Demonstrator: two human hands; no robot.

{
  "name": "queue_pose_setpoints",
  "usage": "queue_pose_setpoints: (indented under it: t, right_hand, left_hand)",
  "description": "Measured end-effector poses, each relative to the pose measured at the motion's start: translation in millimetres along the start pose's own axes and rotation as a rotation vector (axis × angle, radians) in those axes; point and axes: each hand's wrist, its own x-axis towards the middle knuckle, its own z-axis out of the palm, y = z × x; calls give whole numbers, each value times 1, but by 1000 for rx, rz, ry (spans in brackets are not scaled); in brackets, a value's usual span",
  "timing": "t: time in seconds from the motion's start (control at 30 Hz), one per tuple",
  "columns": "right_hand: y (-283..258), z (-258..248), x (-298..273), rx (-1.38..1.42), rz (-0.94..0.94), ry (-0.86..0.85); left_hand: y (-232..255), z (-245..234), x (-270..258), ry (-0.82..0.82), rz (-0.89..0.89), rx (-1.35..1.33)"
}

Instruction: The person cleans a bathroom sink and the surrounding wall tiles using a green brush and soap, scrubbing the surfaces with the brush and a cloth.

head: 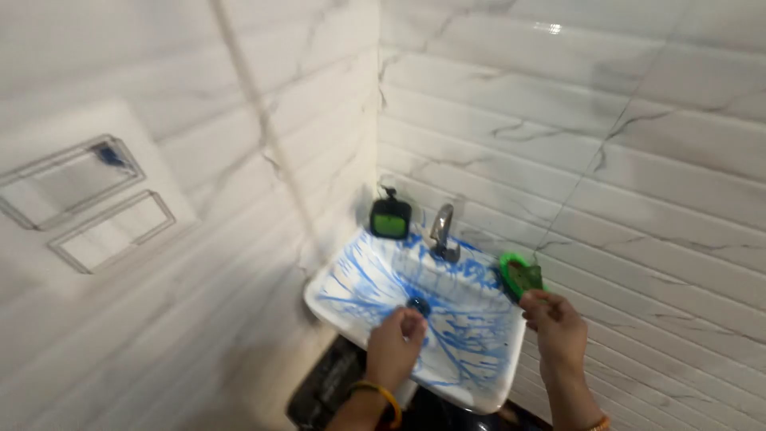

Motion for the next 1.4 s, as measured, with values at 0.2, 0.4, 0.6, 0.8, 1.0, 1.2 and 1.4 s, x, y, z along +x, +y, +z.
queue_pose_setpoints:
  t: [0.2, 0.4, 0.6, 0.8, 1.0, 1.2, 1.4]
  right_hand:
    - [60, -34, 104, -37, -24, 101]
    - [93, -46, 158, -525, 188, 56]
    - [121, -34, 172, -778, 265, -22]
    - [121, -26, 157, -501, 535, 56]
    - [115, -28, 147, -464, 646, -20]
    - [104, -30, 97, 100, 531, 52]
    - [71, 2, 52, 704, 512, -236]
  left_hand:
    - [56, 32, 43, -94, -126, -90]
    - [35, 79, 68, -176, -87, -135]
    - [19, 113, 74, -446, -56, -91]
    - [19, 154, 89, -585, -143, -55]
    - [24, 199, 100, -350, -53, -108]
    - [54, 187, 102, -150, -105, -238]
    - [67, 172, 113, -43, 198, -271]
